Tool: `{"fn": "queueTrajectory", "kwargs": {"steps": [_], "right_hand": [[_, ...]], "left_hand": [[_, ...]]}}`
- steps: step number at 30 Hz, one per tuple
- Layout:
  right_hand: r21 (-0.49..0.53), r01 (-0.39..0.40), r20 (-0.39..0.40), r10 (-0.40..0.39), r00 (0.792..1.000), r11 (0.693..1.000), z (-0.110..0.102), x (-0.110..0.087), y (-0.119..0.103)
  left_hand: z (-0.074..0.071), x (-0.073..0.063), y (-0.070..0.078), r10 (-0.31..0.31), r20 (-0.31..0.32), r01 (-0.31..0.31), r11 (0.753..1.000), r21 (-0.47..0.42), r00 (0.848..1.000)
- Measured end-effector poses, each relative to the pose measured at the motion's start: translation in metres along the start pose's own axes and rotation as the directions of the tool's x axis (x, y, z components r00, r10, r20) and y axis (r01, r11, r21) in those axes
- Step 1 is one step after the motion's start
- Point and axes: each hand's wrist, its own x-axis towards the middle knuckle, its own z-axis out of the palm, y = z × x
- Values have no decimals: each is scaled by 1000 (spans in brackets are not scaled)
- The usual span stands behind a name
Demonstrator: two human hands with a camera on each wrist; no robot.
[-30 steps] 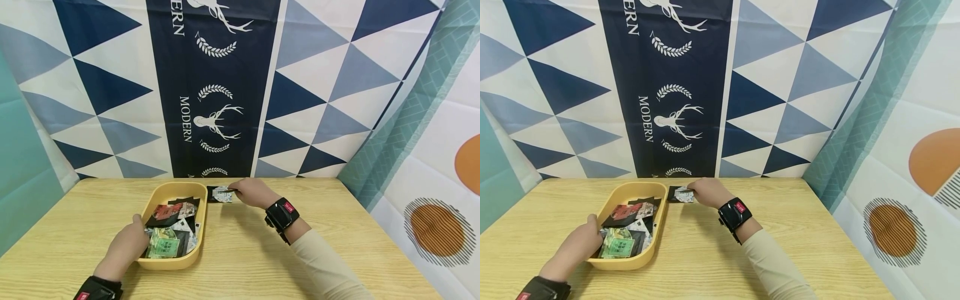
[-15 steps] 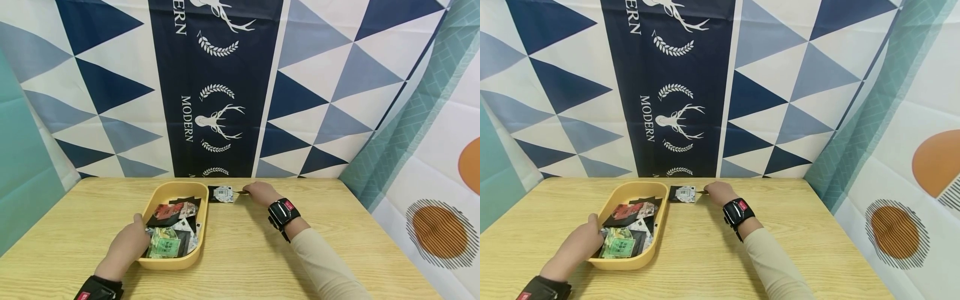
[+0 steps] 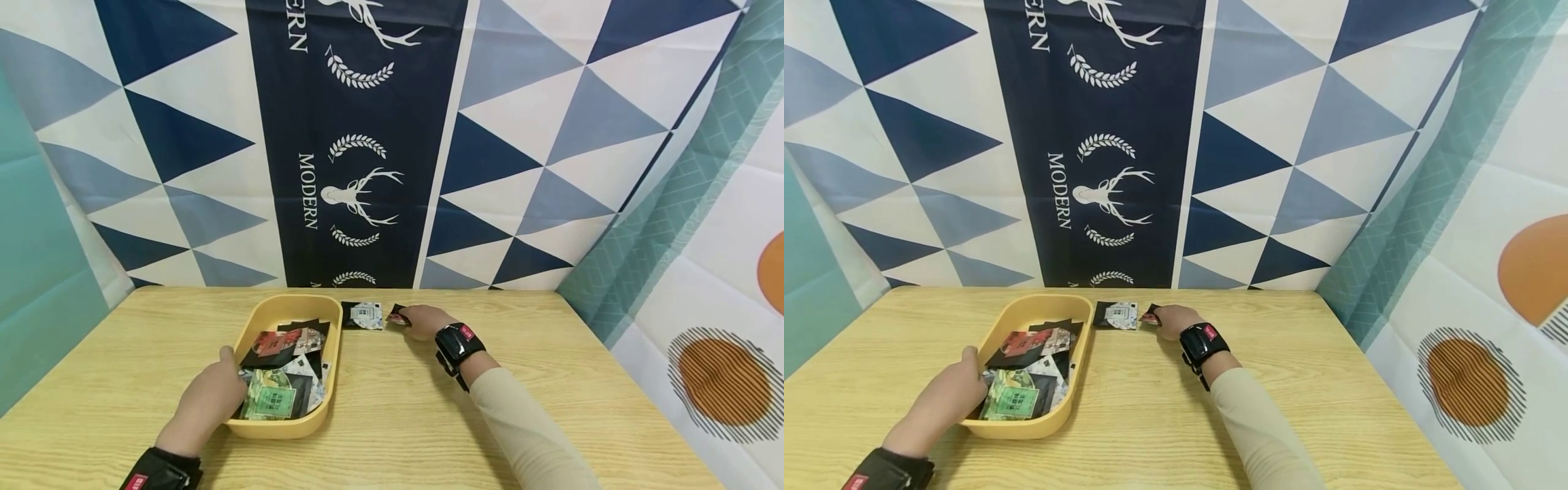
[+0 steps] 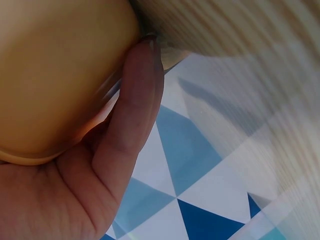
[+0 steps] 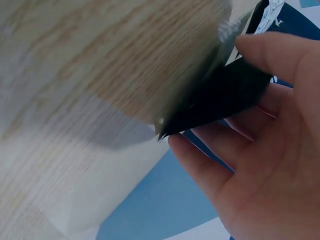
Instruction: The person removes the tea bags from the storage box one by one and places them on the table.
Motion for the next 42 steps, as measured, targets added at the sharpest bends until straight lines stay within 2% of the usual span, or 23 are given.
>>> {"fn": "queueTrajectory", "kwargs": {"steps": [6, 14, 24, 28, 32, 36, 42], "right_hand": [[4, -3, 17, 2, 1000, 1000, 1, 4, -1], [-6, -19, 40, 19, 999, 1000, 1, 0, -6], [-37, -7, -37, 6, 999, 999, 2, -3, -11], [-61, 38, -93, -44, 995, 997, -8, -7, -22], [-101, 105, -189, -123, 974, 989, -17, -10, -38], [-192, 158, -283, -208, 936, 969, -25, -13, -56], [-292, 212, -357, -312, 880, 933, -35, -22, -89]], "left_hand": [[0, -1, 0, 0, 2, 0, 1000, -12, 1000], [1, 1, 0, 3, 4, -3, 1000, -6, 1000], [0, 1, 0, -18, 21, 18, 1000, -2, 1000], [1, 2, -1, -21, 20, 21, 1000, -8, 1000], [1, 2, -2, -25, 23, 25, 1000, -10, 999], [2, 3, -1, -20, 20, 20, 1000, -8, 1000], [1, 3, -1, -17, 19, 17, 1000, -2, 1000]]}}
